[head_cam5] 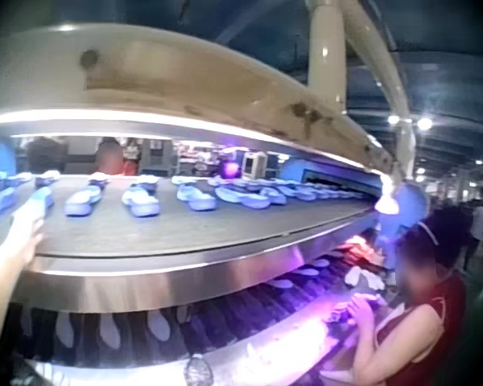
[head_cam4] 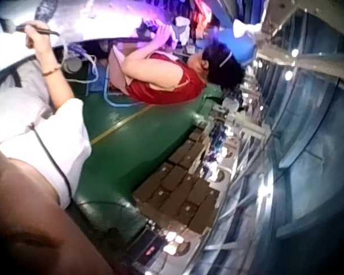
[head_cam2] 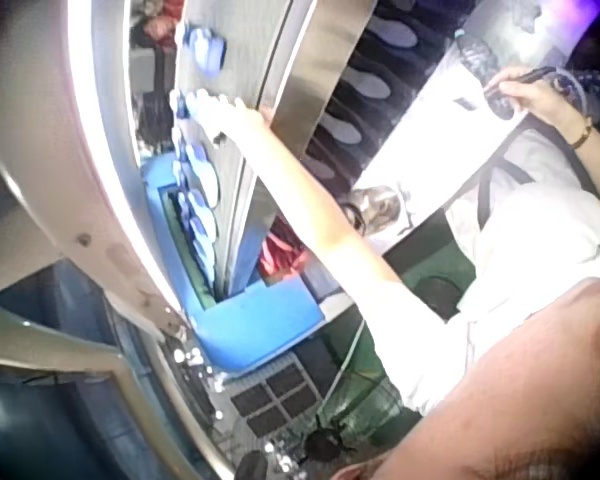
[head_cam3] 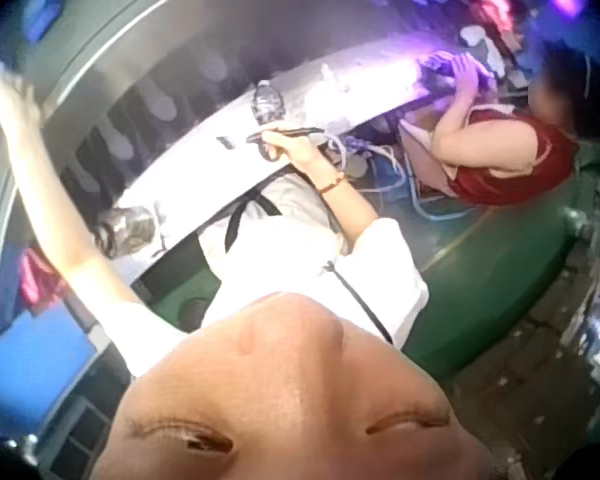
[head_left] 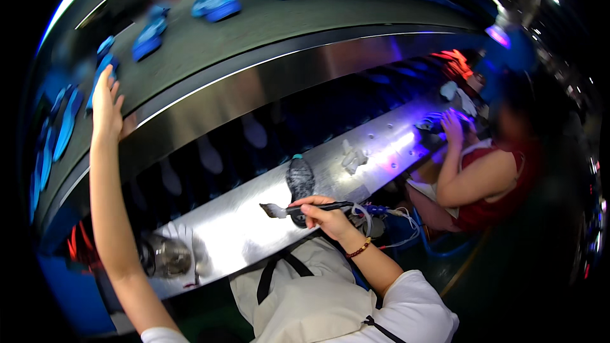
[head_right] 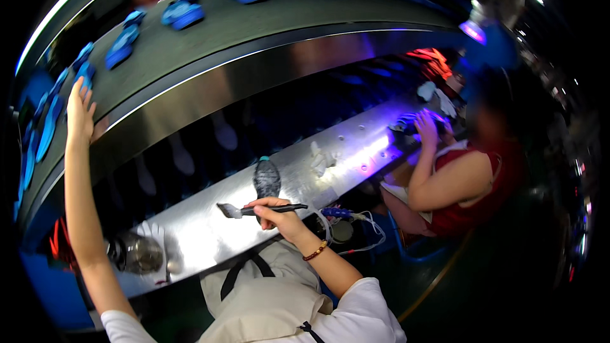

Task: The person scrubs the textured soles of blue slipper soles with a brush. The person repeatedly picks up the soles from a conveyor belt, scrubs the bottom surface, and places them back down in a repetitive sequence.

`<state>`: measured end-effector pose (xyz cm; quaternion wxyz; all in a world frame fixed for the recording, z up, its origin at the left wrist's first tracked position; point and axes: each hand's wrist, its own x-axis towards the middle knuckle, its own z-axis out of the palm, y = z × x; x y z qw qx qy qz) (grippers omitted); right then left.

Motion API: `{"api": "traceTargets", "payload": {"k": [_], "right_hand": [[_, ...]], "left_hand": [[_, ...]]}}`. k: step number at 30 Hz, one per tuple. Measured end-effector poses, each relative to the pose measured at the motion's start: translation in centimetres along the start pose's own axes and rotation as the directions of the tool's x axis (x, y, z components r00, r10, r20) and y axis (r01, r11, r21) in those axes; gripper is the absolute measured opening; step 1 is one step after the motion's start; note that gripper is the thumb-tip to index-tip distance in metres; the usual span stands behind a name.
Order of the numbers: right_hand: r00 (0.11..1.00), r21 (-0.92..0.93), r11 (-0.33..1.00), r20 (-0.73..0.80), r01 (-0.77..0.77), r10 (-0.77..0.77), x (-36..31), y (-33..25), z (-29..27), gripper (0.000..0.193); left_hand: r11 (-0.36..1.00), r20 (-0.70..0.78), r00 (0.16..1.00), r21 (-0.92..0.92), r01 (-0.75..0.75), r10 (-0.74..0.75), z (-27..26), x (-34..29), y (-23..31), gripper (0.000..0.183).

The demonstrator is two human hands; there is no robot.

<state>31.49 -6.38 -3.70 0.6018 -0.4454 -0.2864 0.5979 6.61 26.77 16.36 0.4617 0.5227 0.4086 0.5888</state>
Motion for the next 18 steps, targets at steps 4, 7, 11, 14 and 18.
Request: {"api": "traceTargets", "payload": {"k": [4,7,11,14,18], "right_hand": [[0.999,-0.048,0.998,0.013,0.047,-0.046,0.5,-1.1,0.9,0.022],[0.999,-0.056,0.997,0.0,0.05,-0.05,0.7,-0.5,0.2,0.022],[0.999,-0.101,0.995,-0.05,0.013,-0.019,0.2,-0.2,-0.3,0.021],[0.993,-0.09,0.996,-0.115,-0.023,0.013,0.1,-0.1,-0.3,0.021],[0.999,-0.068,0.998,-0.044,0.008,-0.011,0.5,-1.0,1.4,0.02]], "left_hand": [[0.697,0.046,0.924,0.643,-0.319,0.38,-0.5,12.4,-2.7,0.087],[0.245,0.206,0.605,0.779,-0.577,0.769,1.6,16.4,-5.5,0.068],[-0.11,0.466,0.786,0.879,-0.464,0.407,0.9,14.9,-9.2,0.052],[-0.043,0.474,0.776,0.863,-0.504,0.416,2.6,12.8,-7.1,0.046],[-0.087,0.433,0.835,0.898,-0.431,0.339,2.6,11.1,-4.5,0.039]]}}
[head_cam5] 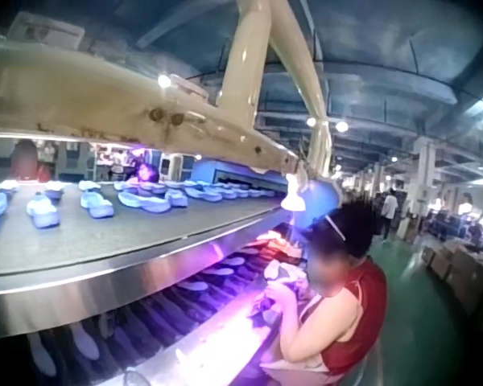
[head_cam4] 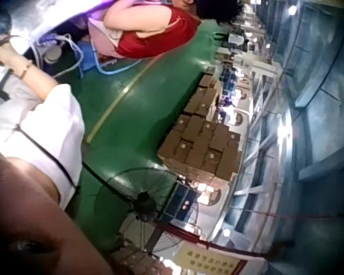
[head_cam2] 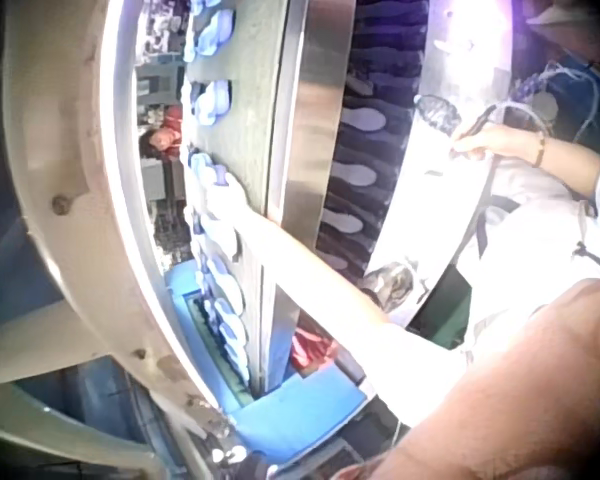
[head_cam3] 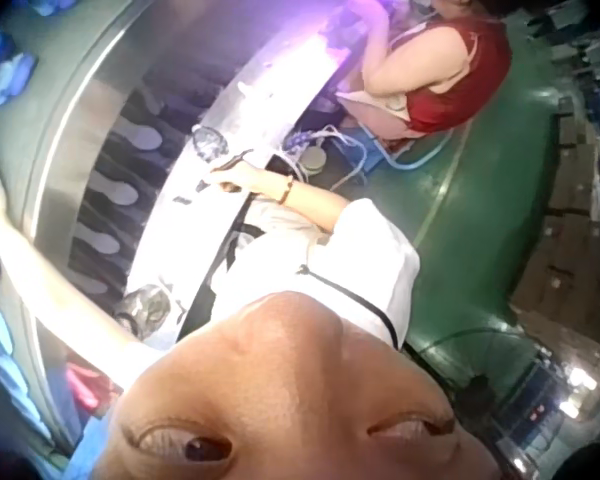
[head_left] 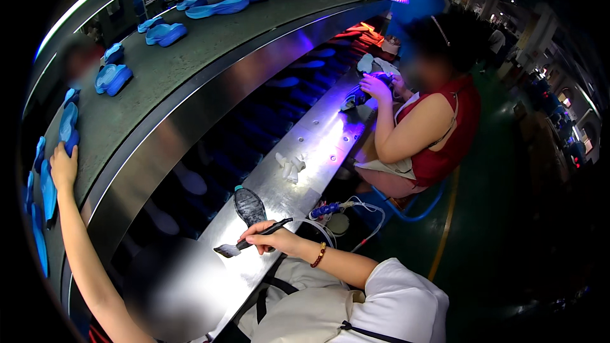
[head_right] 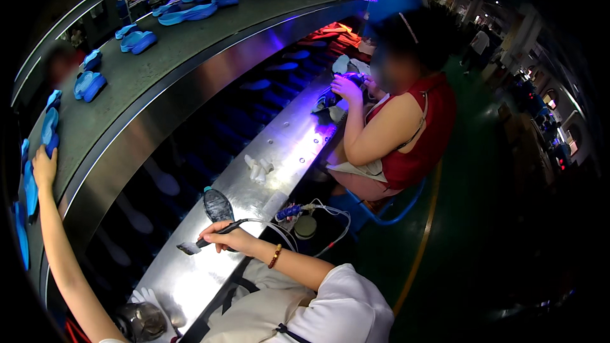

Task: The person scrubs the textured soles of blue slipper soles with a brush. The person repeatedly picks up the soles from a conveyor belt, scrubs the bottom surface, and places them back down in a repetitive sequence.

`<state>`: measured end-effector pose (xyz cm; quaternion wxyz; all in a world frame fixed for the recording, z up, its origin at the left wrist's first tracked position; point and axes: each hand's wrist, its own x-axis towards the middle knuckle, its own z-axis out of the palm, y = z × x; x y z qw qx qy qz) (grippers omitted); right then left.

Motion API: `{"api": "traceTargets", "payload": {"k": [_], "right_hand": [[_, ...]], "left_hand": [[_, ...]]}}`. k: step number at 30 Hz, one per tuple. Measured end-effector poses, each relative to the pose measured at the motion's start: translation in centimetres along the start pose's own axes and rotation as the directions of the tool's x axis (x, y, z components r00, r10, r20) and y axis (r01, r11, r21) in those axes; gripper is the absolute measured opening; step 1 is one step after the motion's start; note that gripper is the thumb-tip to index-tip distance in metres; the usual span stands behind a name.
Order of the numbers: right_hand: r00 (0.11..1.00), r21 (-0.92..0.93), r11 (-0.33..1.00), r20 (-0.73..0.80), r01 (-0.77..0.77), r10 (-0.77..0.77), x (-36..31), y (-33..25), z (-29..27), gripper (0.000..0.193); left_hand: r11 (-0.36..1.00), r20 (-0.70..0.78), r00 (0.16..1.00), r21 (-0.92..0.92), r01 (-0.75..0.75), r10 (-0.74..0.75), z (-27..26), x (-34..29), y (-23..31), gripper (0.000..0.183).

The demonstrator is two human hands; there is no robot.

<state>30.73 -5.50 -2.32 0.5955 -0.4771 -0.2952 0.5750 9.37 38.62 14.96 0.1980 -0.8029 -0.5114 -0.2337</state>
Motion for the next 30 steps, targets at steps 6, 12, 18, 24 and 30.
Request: {"api": "traceTargets", "payload": {"k": [6,12,18,24,30], "right_hand": [[0.999,-0.003,0.999,-0.022,0.044,-0.044,0.5,0.9,-0.8,0.023],[0.985,0.068,0.989,-0.122,0.131,-0.122,0.4,0.2,-1.3,0.024],[0.975,0.231,0.948,-0.042,0.22,-0.216,1.0,-0.8,-0.3,0.022],[0.961,0.323,0.921,0.09,0.219,-0.26,0.4,-1.1,-0.2,0.023],[0.973,0.004,0.995,0.21,0.097,-0.096,2.1,0.7,3.2,0.02]], "left_hand": [[0.946,-0.281,0.949,-0.246,-0.213,0.141,-6.5,-7.0,1.2,0.02],[0.071,-0.163,0.648,-0.984,-0.166,-0.744,-10.7,-18.5,5.1,0.027],[-0.846,0.5,0.866,-0.462,0.267,0.0,-8.4,-28.9,3.1,0.042],[-0.919,0.223,0.892,0.056,0.391,0.393,-3.9,-39.3,10.6,0.097],[-0.852,0.425,0.758,0.068,0.519,0.495,-2.1,-41.7,16.3,0.092]]}}
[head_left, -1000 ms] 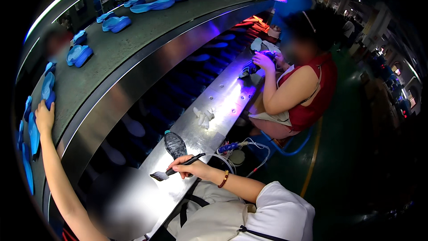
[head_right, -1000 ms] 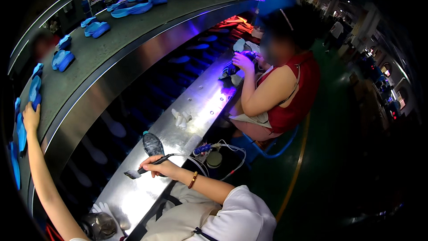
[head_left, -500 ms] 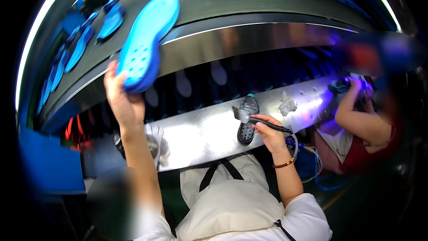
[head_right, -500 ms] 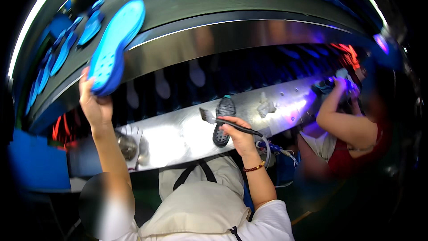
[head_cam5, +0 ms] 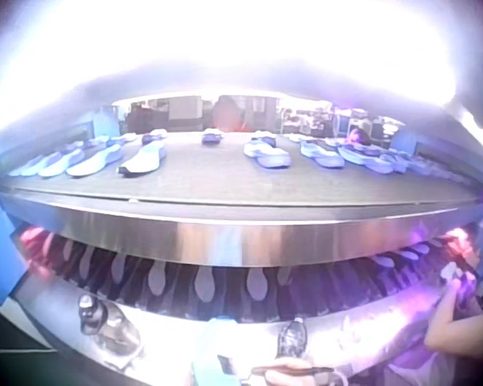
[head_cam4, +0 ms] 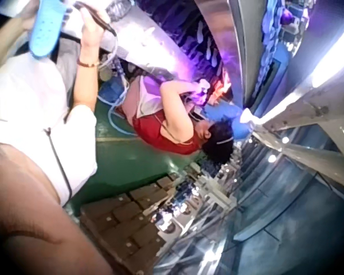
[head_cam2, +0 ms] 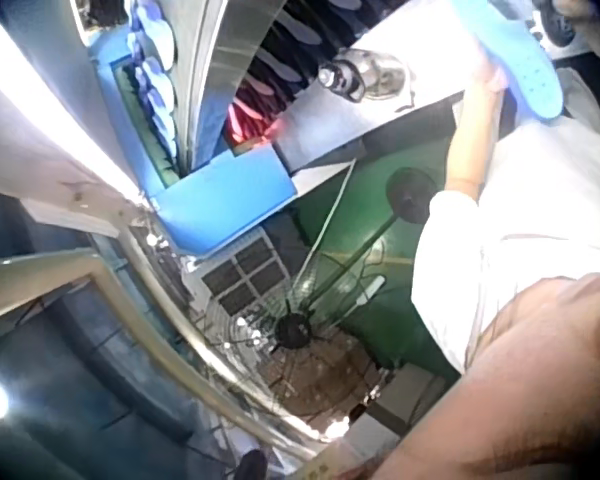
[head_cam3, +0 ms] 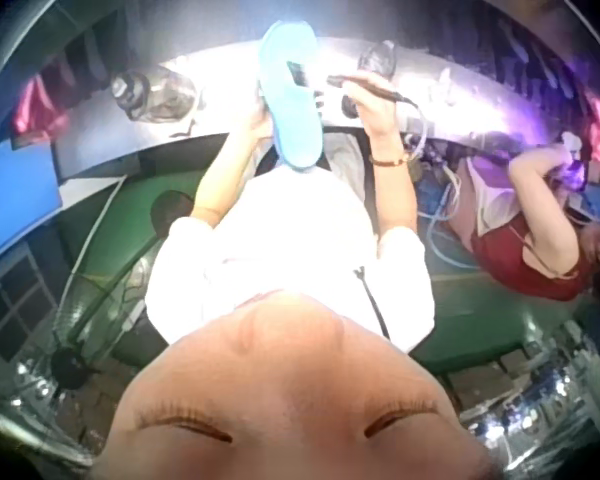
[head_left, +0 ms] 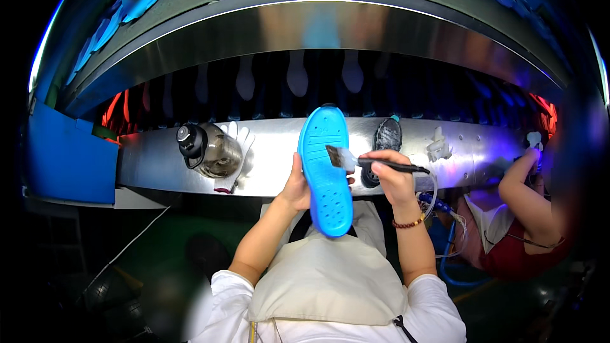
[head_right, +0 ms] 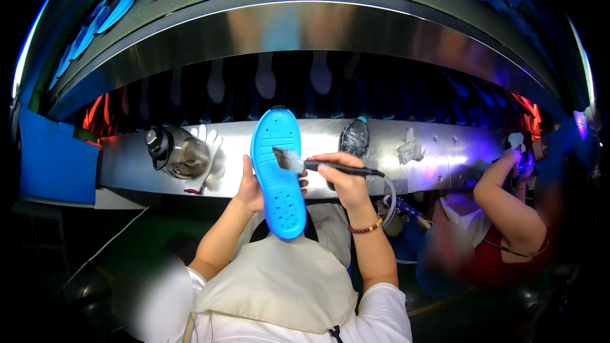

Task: The person scrubs the textured soles of blue slipper soles with a brush. The person repeatedly picks up the soles from a conveyor belt, scrubs the bottom surface, and places them back down in a repetitive sequence.

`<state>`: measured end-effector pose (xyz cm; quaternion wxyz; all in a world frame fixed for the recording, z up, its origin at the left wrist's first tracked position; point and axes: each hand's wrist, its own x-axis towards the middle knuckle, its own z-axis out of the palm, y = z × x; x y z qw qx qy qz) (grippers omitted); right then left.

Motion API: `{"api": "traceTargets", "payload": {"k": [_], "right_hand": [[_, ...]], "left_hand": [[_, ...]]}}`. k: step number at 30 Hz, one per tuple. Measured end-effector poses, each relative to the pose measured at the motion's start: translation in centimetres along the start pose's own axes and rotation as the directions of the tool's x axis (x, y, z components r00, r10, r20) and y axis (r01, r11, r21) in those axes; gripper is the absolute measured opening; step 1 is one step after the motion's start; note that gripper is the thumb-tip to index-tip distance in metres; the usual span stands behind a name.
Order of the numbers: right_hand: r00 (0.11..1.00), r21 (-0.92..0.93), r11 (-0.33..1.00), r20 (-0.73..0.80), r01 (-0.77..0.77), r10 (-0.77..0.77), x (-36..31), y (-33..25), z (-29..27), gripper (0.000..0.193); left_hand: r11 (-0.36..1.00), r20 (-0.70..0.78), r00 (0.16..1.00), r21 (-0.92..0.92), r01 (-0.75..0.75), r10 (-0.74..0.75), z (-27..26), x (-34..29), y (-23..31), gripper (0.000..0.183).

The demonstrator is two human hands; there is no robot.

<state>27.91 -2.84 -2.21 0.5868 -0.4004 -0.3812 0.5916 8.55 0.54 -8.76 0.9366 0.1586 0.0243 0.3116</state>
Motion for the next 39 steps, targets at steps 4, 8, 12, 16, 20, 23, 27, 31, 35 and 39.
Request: {"api": "traceTargets", "payload": {"k": [4,8,12,16,20,23,27,31,35,39], "right_hand": [[0.996,-0.016,0.999,-0.087,0.029,-0.031,3.2,0.2,0.5,0.018],[0.986,-0.353,0.925,-0.031,0.144,-0.165,4.8,0.0,3.3,0.015],[0.794,-0.687,0.415,0.429,0.597,-0.431,1.8,0.0,6.4,0.017],[0.798,-0.677,0.477,0.596,0.561,-0.094,-2.2,-0.8,4.2,0.018],[0.808,-0.526,0.694,0.572,0.491,-0.137,-1.3,-3.7,3.7,0.016],[0.924,-0.476,0.8,0.287,0.366,-0.251,1.2,-4.8,4.6,0.017],[0.781,-0.454,0.698,0.575,0.554,-0.245,1.1,-4.6,5.3,0.018],[0.86,-0.348,0.88,0.497,0.324,-0.12,0.4,-5.3,4.7,0.017],[0.783,-0.431,0.758,0.6,0.49,-0.164,0.7,-4.9,4.5,0.02],[0.735,-0.317,0.841,0.665,0.439,-0.133,-0.1,-5.3,4.1,0.021]], "left_hand": [[0.997,-0.013,1.0,-0.082,0.014,-0.015,2.2,0.6,-0.3,0.099],[0.997,0.0,0.997,-0.005,-0.078,0.078,1.5,1.3,-1.5,0.09],[0.967,-0.456,0.853,0.146,-0.21,0.254,2.1,1.2,-0.1,0.079],[0.967,-0.443,0.867,0.211,-0.145,0.227,0.9,-0.5,2.1,0.091],[0.996,-0.309,0.949,0.068,-0.05,0.069,3.4,-1.4,1.6,0.094],[0.999,-0.077,0.997,0.031,0.009,-0.007,4.3,-0.9,0.8,0.096],[0.988,-0.301,0.947,-0.065,-0.137,0.112,5.9,0.0,0.8,0.084],[0.984,-0.283,0.944,0.101,-0.145,0.168,6.1,-0.5,1.8,0.086],[0.949,-0.257,0.93,0.242,-0.2,0.261,6.9,-0.2,2.0,0.093],[0.916,-0.206,0.917,0.289,-0.277,0.342,7.2,-0.1,2.9,0.095]]}}
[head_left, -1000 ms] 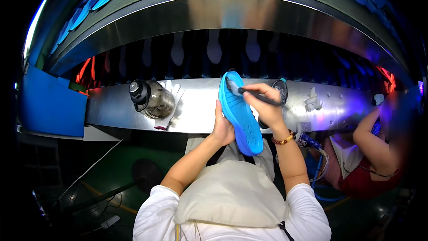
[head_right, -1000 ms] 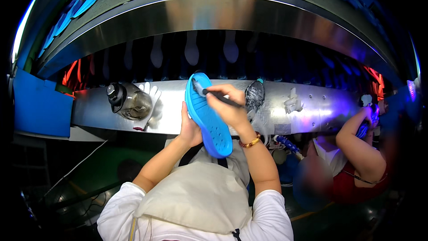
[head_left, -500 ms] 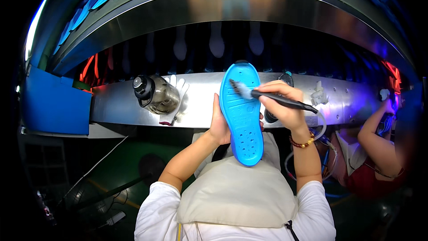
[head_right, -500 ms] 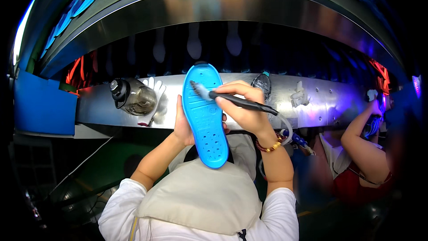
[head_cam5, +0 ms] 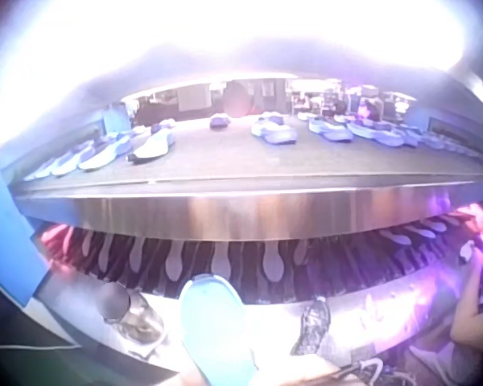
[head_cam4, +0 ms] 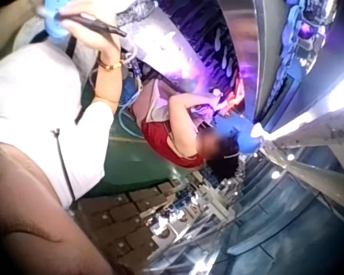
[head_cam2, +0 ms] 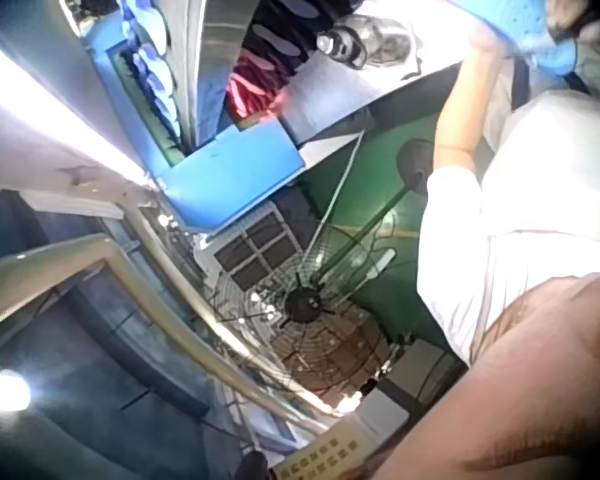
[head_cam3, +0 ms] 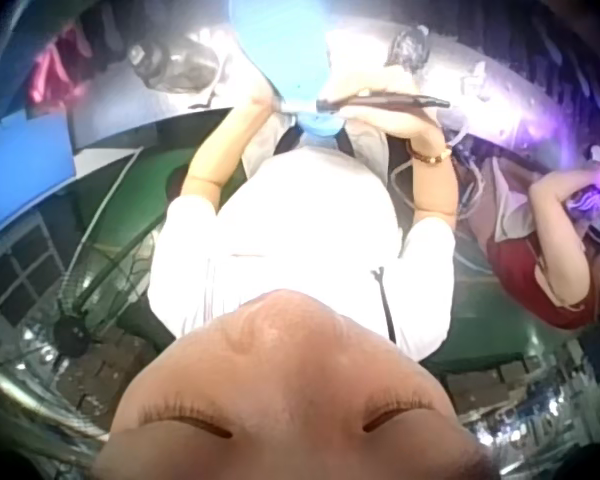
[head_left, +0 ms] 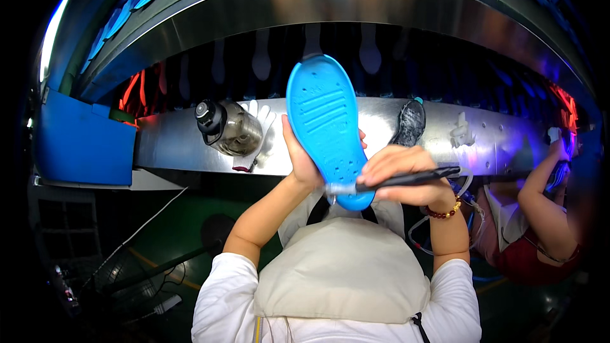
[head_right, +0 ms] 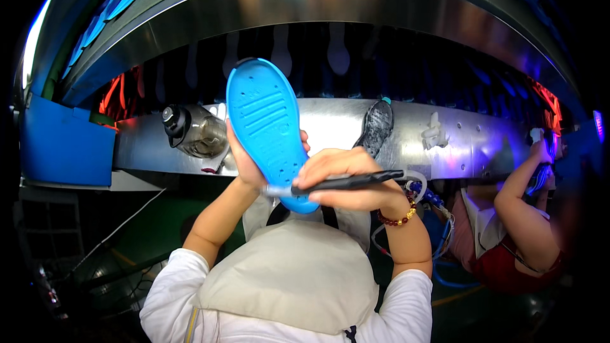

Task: The person scrubs the textured soles of blue slipper soles with a brush. The person repeatedly picks up the soles from a conveyor belt, scrubs the bottom surface, and places them back down in a repetitive sequence.

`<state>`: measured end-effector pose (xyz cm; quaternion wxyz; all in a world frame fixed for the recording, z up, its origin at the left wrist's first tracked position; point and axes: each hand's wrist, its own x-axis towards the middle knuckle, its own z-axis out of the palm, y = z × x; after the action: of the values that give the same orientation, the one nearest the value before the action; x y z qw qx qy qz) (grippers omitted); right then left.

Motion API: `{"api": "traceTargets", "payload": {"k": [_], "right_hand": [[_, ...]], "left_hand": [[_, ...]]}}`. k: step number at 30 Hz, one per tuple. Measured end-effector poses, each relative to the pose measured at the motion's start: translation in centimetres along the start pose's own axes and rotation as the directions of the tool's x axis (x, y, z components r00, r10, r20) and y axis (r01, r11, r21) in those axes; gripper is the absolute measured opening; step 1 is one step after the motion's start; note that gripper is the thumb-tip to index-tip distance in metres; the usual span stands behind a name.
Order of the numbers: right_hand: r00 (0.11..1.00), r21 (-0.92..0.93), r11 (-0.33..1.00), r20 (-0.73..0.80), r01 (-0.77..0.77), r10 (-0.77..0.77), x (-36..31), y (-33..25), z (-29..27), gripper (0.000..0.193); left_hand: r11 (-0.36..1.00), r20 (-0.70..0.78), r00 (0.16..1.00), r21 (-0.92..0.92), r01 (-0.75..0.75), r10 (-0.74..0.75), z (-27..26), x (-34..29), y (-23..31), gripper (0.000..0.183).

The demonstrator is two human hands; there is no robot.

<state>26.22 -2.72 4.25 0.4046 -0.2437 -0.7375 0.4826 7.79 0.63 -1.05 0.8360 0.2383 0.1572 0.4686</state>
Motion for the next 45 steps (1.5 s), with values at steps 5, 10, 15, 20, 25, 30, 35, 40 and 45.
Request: {"api": "traceTargets", "payload": {"k": [5,10,15,20,25,30,35,40,45], "right_hand": [[0.997,-0.155,0.987,-0.052,0.047,-0.055,-0.6,0.5,0.9,0.023],[0.993,0.033,0.999,-0.112,-0.039,0.043,-2.2,0.8,0.4,0.022],[0.999,-0.054,0.999,-0.033,-0.011,0.009,-2.2,1.1,1.1,0.025],[0.949,0.379,0.918,-0.229,-0.118,0.216,-2.8,2.5,1.0,0.021],[0.828,0.692,0.721,-0.423,0.034,0.367,-1.5,1.8,4.2,0.02],[0.961,0.184,0.952,-0.086,-0.243,0.262,-1.8,-0.9,2.6,0.023],[0.936,0.062,0.943,-0.117,-0.326,0.331,-1.4,-1.0,1.1,0.022],[0.968,-0.039,0.997,0.239,-0.069,0.076,-0.9,-1.4,0.3,0.017],[0.988,-0.091,0.994,0.138,-0.06,0.072,-0.3,-1.8,-0.7,0.023]], "left_hand": [[0.992,-0.027,0.992,-0.032,-0.121,0.12,0.7,0.5,1.3,0.098],[0.981,-0.061,0.979,-0.011,-0.194,0.193,0.3,0.7,2.6,0.095],[0.984,-0.058,0.983,-0.021,-0.178,0.177,0.7,0.9,3.2,0.096],[0.981,0.05,0.983,-0.091,-0.172,0.177,0.8,1.0,3.7,0.094],[0.999,0.127,0.991,-0.04,-0.035,0.04,1.1,-1.2,0.6,0.092],[0.991,0.078,0.993,0.101,0.084,-0.092,-0.9,-1.3,1.8,0.07],[0.945,0.204,0.936,0.22,0.242,-0.287,-0.7,-1.0,2.9,0.058],[0.797,0.122,0.813,0.325,0.509,-0.569,-0.3,-0.7,3.9,0.06],[0.693,0.042,0.711,0.268,0.669,-0.702,-0.5,-1.1,4.7,0.063]]}}
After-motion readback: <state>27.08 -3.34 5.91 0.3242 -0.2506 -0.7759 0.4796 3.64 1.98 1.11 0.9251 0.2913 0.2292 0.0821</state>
